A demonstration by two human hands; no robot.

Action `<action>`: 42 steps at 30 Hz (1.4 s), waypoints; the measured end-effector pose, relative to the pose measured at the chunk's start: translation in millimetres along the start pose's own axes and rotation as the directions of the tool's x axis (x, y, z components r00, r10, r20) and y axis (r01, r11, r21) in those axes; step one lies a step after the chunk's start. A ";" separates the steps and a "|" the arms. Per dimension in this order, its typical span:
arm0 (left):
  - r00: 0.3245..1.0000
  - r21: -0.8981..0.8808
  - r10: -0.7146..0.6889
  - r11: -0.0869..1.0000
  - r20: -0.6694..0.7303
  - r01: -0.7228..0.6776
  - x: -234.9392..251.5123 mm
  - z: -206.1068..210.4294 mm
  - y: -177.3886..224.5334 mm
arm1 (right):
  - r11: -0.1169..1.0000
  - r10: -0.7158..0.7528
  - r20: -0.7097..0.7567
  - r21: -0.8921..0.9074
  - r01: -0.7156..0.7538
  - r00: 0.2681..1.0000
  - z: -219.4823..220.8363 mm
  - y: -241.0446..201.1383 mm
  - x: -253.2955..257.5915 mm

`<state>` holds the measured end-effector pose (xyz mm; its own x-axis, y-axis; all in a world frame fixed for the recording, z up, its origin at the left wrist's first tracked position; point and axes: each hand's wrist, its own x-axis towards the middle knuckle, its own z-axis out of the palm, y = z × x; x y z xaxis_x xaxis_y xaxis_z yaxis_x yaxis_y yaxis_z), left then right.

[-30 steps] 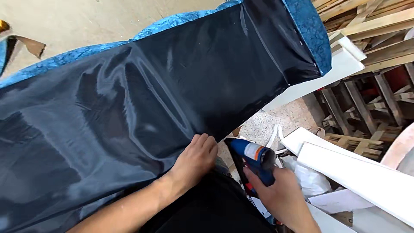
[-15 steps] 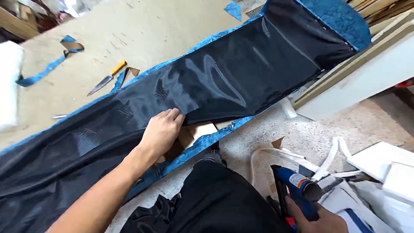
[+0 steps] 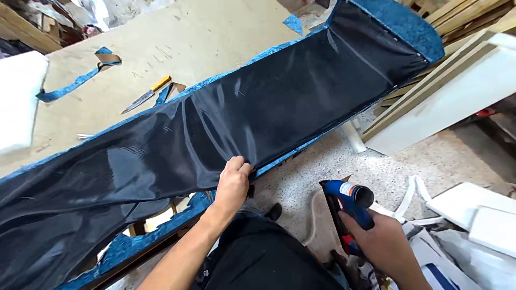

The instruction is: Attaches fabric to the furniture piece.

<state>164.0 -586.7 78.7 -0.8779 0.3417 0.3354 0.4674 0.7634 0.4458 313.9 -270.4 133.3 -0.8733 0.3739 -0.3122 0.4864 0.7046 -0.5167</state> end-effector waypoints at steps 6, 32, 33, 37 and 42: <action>0.964 0.127 0.021 0.990 0.266 -0.057 3.3 -1.5 -8.5 | 0.996 -0.013 0.011 0.085 0.012 1.000 -23.5 -36.9 45.2; 0.836 0.065 0.430 0.876 0.341 -0.477 10.5 -11.9 -15.4 | 0.978 0.068 0.017 -0.196 -0.064 0.998 -24.3 -97.8 110.3; 0.833 0.070 0.442 0.870 0.332 -0.489 9.8 -12.1 -15.0 | 0.980 0.067 0.027 -0.189 -0.061 0.997 -22.4 -98.9 107.3; 0.832 0.070 0.451 0.866 0.324 -0.496 6.3 -13.9 -12.8 | 0.987 0.020 0.071 -0.162 -0.008 0.997 -5.1 -110.7 83.2; 0.816 0.031 0.469 0.861 0.336 -0.508 6.6 -14.0 -14.9 | 0.977 -0.072 0.085 -0.193 0.087 0.994 22.6 -133.5 46.2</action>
<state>152.6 -603.5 85.9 -0.5323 0.8216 0.2041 0.8450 0.5008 0.1875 209.3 -360.8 169.8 -0.9006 0.2695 -0.3410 0.3939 0.8378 -0.3780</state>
